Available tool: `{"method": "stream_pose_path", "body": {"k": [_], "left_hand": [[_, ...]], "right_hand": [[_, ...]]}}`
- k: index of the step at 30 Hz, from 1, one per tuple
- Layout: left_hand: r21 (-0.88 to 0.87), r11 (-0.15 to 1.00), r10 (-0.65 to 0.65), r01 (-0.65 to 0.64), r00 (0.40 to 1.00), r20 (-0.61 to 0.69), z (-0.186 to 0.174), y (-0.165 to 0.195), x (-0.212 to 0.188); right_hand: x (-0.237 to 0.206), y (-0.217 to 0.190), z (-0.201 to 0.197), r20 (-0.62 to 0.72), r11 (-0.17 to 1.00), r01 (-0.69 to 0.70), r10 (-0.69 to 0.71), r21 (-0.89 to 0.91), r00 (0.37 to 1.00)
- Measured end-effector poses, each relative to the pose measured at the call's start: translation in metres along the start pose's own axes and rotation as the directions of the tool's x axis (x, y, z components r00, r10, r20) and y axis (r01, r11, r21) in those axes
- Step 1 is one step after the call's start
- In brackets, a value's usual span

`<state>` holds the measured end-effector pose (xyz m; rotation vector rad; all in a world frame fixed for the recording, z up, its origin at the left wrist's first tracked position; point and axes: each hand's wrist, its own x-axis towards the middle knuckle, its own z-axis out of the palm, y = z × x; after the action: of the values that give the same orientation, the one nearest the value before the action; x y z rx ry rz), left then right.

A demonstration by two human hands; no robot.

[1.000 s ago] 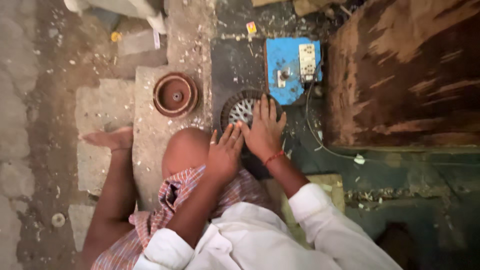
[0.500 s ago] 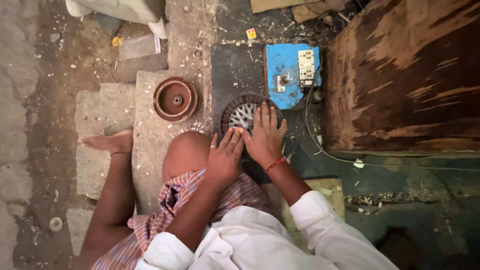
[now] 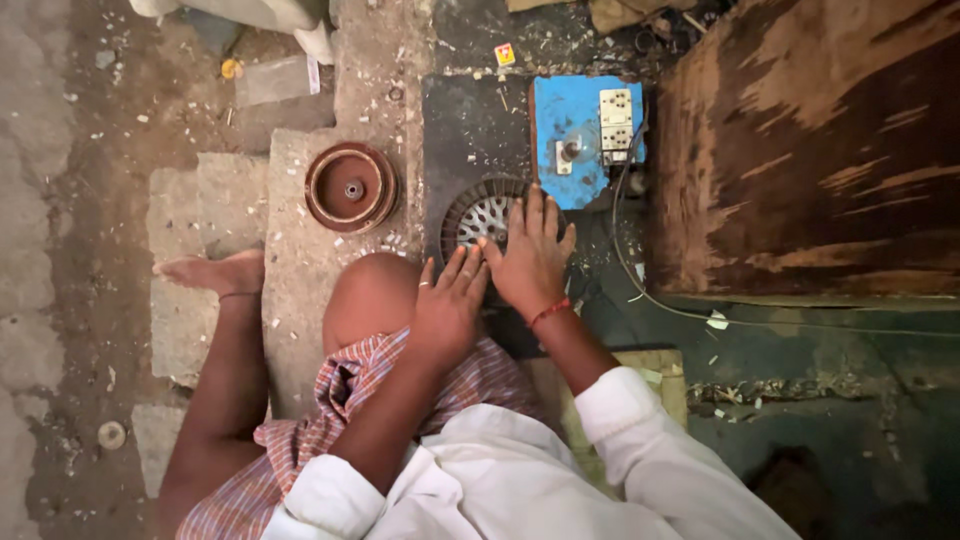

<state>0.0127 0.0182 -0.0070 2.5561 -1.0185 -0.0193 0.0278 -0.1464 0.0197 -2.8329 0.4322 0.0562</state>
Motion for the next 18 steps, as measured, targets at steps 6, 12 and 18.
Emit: {"method": "stream_pose_path", "body": {"k": [6, 12, 18], "left_hand": [[-0.025, 1.0, -0.012, 0.013, 0.999, 0.03, -0.0001, -0.0006, 0.0016], [0.007, 1.0, -0.016, 0.016, 1.0, 0.017, 0.0006, 0.0, -0.0008], [-0.008, 1.0, 0.024, -0.025, 0.999, -0.024, -0.0007, -0.0012, 0.0004]], "right_hand": [[-0.0044, 0.0016, 0.0023, -0.066, 0.996, 0.076, -0.079, -0.043, 0.995], [-0.0008, 0.0027, 0.0018, -0.072, 0.999, 0.043, -0.045, -0.034, 0.996], [-0.0075, 0.001, 0.0011, -0.087, 0.996, 0.094, -0.093, 0.009, 0.992]]}}
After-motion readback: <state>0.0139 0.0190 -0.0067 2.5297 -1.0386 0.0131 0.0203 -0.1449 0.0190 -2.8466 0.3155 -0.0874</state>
